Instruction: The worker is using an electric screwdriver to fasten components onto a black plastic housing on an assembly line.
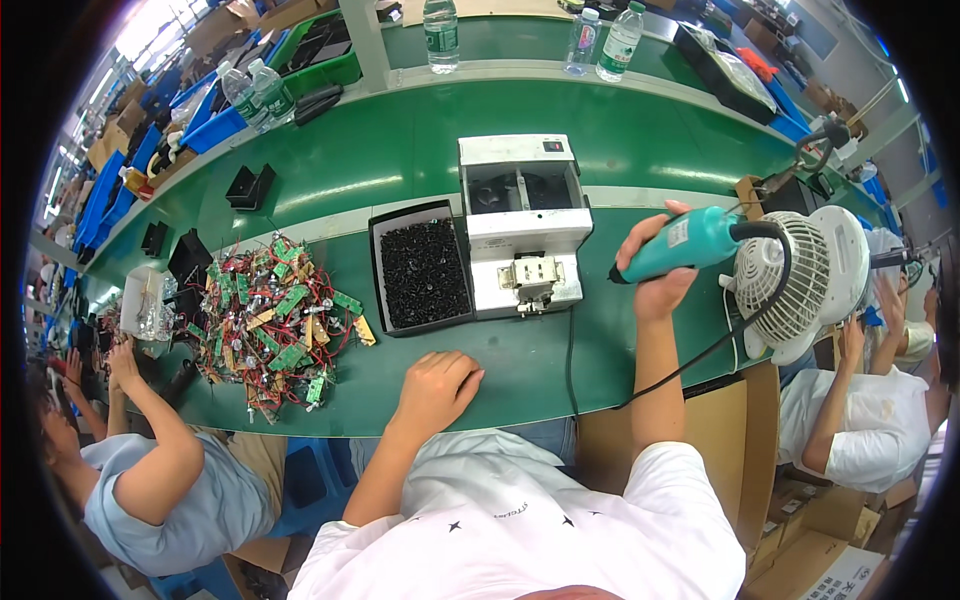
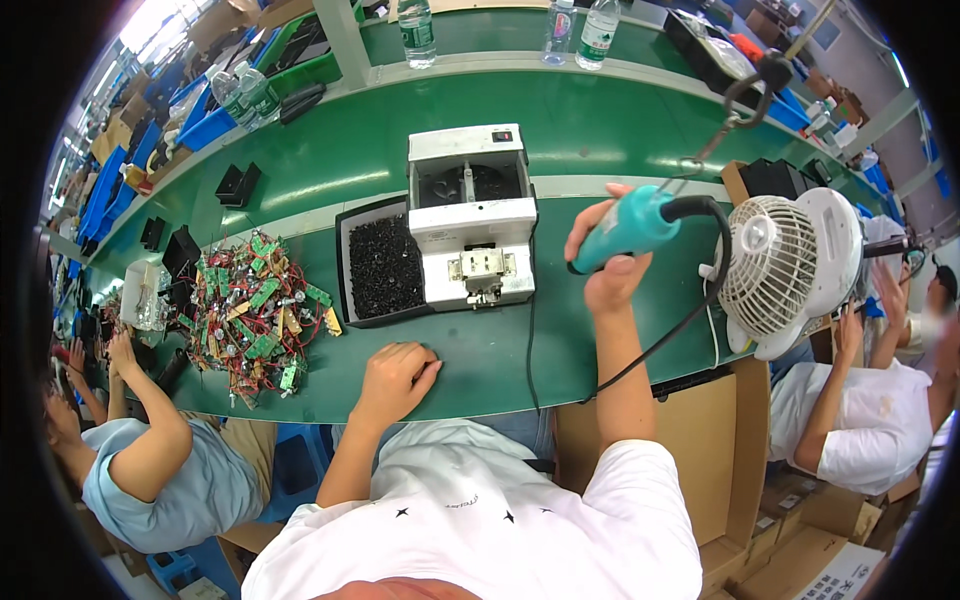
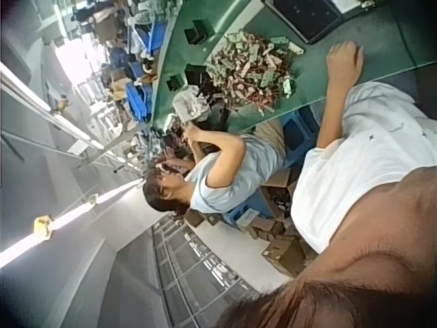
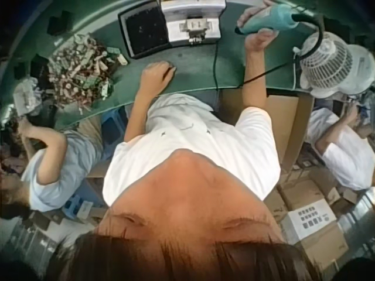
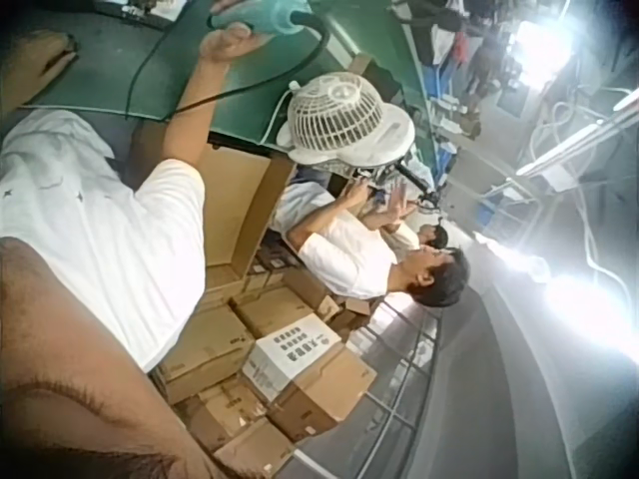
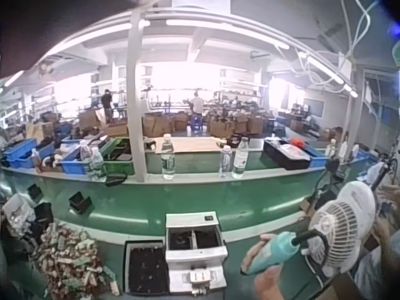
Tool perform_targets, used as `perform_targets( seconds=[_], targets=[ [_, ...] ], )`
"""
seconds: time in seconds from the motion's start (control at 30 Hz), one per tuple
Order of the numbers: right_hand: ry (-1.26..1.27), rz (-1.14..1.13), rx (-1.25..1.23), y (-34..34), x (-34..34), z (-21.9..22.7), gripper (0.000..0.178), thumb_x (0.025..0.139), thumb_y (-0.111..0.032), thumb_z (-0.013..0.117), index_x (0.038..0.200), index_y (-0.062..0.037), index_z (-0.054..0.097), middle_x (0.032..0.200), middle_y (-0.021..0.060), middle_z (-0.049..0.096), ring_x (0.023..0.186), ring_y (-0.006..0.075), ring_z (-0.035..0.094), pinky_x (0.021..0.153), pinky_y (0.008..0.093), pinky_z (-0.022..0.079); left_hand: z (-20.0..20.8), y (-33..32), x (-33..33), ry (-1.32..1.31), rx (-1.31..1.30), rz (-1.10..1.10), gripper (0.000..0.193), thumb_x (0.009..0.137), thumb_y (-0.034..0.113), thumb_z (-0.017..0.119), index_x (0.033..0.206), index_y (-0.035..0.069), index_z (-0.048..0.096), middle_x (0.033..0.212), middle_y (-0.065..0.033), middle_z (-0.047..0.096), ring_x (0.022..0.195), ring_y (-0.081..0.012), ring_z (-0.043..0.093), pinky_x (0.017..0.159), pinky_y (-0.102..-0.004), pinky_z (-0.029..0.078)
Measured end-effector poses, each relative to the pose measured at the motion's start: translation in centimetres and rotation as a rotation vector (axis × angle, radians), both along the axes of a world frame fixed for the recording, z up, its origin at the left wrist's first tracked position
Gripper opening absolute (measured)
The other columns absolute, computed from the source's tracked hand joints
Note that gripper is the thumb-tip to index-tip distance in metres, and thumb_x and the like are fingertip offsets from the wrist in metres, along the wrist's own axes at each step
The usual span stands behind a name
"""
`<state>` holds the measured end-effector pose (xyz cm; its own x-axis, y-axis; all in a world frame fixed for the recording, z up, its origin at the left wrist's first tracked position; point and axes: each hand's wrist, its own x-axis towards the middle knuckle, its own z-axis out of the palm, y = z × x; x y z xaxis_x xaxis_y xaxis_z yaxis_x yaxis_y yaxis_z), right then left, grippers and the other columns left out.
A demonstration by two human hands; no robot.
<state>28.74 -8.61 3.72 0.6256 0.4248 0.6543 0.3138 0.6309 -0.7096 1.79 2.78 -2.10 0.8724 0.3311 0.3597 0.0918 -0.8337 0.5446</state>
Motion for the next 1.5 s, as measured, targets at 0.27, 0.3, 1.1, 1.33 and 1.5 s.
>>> perform_targets(
  seconds=[0.27,0.3,1.1,1.33,1.5],
  targets=[
    [0.042,-0.057,-0.137,0.5,-1.4,0.0,0.086,0.077,-0.071,0.055,0.126,-0.0027,0.038,0.067,0.0066,0.056,0.051,0.0151,0.050,0.051,0.0260,0.043,0.1,0.0,0.1,0.049,-0.017,0.002,0.010,0.077,0.009,0.065,0.075,0.007,0.056,0.072,-0.0037,0.059,0.061,-0.0221,0.054,0.064,-0.0307,0.044],
    [0.029,-0.061,-0.130,0.4,-1.3,0.2,0.084,0.078,-0.071,0.053,0.125,-0.0029,0.038,0.068,0.0070,0.056,0.052,0.0154,0.051,0.050,0.0262,0.043,0.2,0.0,0.1,0.060,-0.021,0.000,0.009,0.077,0.009,0.065,0.075,0.007,0.056,0.072,-0.0037,0.059,0.061,-0.0222,0.054,0.064,-0.0307,0.044],
    [0.923,0.228,0.202,-0.4,5.2,-4.6,0.020,0.092,-0.017,0.051,0.106,-0.0041,0.056,0.072,0.0056,0.056,0.060,0.0152,0.055,0.061,0.0289,0.050,0.5,-0.6,0.0,0.004,0.007,-0.015,0.008,0.076,0.007,0.064,0.076,0.006,0.057,0.068,-0.0051,0.055,0.059,-0.0241,0.049,0.061,-0.0326,0.042],
    [0.893,0.438,0.222,-0.7,7.4,-7.8,0.028,0.088,-0.018,0.056,0.112,-0.0034,0.056,0.085,0.0062,0.059,0.069,0.0166,0.058,0.063,0.0297,0.051,0.4,-0.3,0.1,-0.008,0.014,-0.039,0.008,0.077,0.008,0.064,0.078,0.007,0.056,0.074,-0.0045,0.059,0.065,-0.0233,0.054,0.066,-0.0312,0.044],
    [1.012,0.382,0.121,0.0,6.2,-5.3,0.014,0.091,-0.015,0.053,0.102,-0.0064,0.058,0.071,0.0000,0.051,0.056,0.0095,0.048,0.057,0.0248,0.045,0.1,0.0,-0.1,-0.028,0.044,-0.021,0.009,0.077,0.009,0.064,0.078,0.008,0.055,0.072,-0.0032,0.057,0.063,-0.0219,0.053,0.065,-0.0305,0.044]
  ],
)
